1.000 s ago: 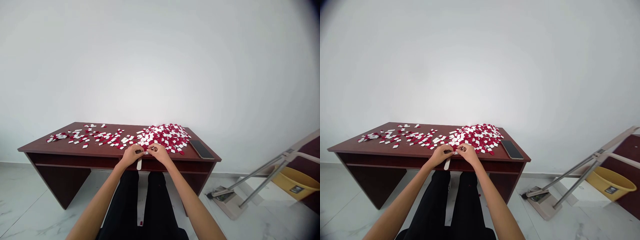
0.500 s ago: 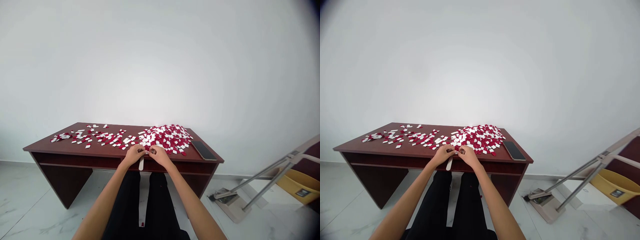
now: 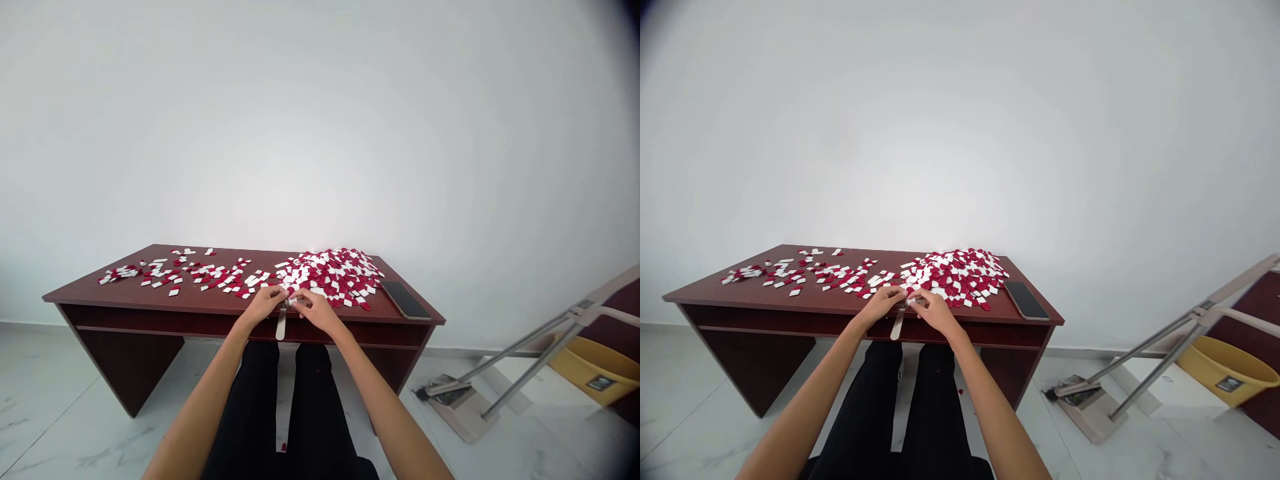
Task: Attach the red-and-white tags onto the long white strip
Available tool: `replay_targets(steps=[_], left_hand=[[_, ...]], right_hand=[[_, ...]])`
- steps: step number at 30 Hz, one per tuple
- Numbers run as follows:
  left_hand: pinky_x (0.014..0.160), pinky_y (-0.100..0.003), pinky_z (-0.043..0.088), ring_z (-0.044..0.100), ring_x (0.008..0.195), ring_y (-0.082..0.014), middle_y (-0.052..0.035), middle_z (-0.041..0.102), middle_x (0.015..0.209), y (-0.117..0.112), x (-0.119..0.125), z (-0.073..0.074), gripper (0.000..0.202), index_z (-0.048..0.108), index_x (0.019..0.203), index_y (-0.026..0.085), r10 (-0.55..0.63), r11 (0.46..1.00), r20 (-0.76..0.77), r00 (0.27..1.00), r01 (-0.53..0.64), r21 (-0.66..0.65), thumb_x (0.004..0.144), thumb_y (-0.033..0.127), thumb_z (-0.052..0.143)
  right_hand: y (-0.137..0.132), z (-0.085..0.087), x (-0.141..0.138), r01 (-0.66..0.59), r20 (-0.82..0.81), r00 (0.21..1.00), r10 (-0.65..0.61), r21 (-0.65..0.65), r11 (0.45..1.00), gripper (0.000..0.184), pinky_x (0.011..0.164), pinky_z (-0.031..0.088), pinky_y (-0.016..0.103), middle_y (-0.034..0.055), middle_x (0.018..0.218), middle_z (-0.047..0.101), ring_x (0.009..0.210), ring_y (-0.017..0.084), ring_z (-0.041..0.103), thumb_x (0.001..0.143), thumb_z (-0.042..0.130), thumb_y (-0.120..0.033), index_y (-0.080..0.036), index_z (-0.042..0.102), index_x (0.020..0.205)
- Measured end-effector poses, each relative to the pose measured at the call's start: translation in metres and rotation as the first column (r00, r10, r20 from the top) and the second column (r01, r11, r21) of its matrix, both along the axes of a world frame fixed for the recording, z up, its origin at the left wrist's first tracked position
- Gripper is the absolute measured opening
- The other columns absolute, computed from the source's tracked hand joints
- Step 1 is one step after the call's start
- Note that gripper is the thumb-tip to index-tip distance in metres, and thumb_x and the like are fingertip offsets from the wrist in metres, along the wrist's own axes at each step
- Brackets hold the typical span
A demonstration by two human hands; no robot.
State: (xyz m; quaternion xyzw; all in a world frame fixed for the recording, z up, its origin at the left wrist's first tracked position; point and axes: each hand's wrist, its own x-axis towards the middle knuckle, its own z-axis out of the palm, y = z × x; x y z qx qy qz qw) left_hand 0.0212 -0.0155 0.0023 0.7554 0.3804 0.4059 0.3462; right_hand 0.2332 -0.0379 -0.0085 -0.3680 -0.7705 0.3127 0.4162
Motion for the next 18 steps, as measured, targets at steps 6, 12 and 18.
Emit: replay_targets(steps=[6, 12, 18], left_hand=[[0.064, -0.027, 0.043, 0.053, 0.069, -0.0166, -0.0027, 0.062, 0.075, -0.001, -0.002, 0.002, 0.045, 0.068, 0.080, 0.017, -0.013, 1.000, -0.021, 1.000, 0.013, 0.005, 0.092, 0.059, 0.055], [0.064, -0.027, 0.043, 0.056, 0.070, -0.0168, -0.0029, 0.066, 0.077, 0.003, -0.001, -0.005, 0.042, 0.070, 0.086, 0.017, 0.045, 0.997, 0.041, 0.998, -0.048, 0.065, 0.092, 0.057, 0.058], [0.066, -0.027, 0.043, 0.060, 0.072, -0.0182, -0.0026, 0.071, 0.080, 0.004, 0.002, -0.017, 0.037, 0.073, 0.088, 0.020, 0.127, 0.985, -0.087, 0.988, -0.115, 0.129, 0.092, 0.054, 0.059]], right_hand=[[0.001, -0.004, -0.002, 0.049, 0.057, 0.997, -0.048, -0.013, 0.999, 0.022, 0.067, 0.053, 0.032, 0.0022, 0.081, 0.071, 0.062, 0.019, 0.065, 0.092, 0.066, -0.043, -0.024, 0.074, 0.098], [0.002, -0.003, -0.002, 0.048, 0.025, 0.999, -0.049, 0.026, 0.999, 0.021, 0.066, 0.052, 0.031, 0.0024, 0.090, 0.071, 0.064, 0.017, 0.064, 0.093, 0.064, -0.043, -0.024, 0.070, 0.099], [0.006, -0.001, -0.002, 0.166, -0.008, 0.986, -0.166, 0.086, 0.982, 0.028, 0.064, 0.050, 0.030, 0.0029, 0.090, 0.068, 0.064, 0.017, 0.063, 0.095, 0.060, -0.050, -0.023, 0.066, 0.099]])
